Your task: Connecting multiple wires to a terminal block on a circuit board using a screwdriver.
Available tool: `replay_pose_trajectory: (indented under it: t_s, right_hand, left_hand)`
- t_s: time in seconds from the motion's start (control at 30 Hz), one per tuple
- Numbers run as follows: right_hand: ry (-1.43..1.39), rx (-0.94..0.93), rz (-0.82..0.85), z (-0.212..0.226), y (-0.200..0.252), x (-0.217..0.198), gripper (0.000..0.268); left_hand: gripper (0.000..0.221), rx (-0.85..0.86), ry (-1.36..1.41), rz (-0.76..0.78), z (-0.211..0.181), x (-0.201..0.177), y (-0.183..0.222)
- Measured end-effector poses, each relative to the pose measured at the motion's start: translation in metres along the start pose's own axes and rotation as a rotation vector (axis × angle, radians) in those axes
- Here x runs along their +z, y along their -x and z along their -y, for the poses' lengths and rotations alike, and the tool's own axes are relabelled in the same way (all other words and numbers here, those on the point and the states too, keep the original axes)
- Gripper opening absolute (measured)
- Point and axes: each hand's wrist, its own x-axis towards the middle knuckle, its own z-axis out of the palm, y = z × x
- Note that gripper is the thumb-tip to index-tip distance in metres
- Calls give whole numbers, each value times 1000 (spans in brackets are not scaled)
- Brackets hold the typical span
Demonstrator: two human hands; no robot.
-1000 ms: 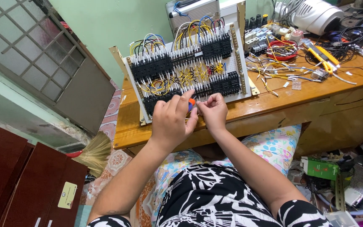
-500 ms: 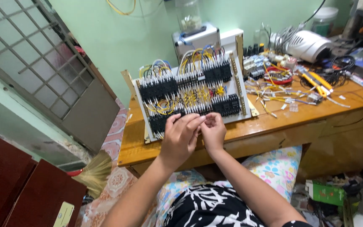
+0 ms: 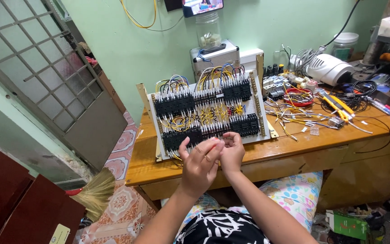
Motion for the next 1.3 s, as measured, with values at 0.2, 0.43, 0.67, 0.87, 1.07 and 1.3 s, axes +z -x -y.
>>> replay_pose_trajectory:
  t_s: [0.2, 0.43, 0.67, 0.87, 1.07, 1.3]
  right_hand:
    - [103, -11, -24, 10, 4, 4, 19]
    - [-54, -8, 21, 10, 7, 1, 29]
    - [63, -2, 6, 29, 14, 4, 19]
    - [-1, -64, 59, 18, 10, 0, 19]
    - [-53, -25, 100, 14, 7, -2, 22]
    - [112, -16, 69, 36, 15, -1, 15]
  left_hand:
    - [41, -61, -15, 7, -15, 0, -6]
    - [36, -57, -133, -111, -3, 14, 15]
    - [47, -138, -48, 63, -19, 7, 10]
    - [37, -159, -216, 47, -25, 0, -2]
    - [32, -128, -196, 12, -23, -1, 2]
    - [37, -155, -113, 108, -20, 0, 4]
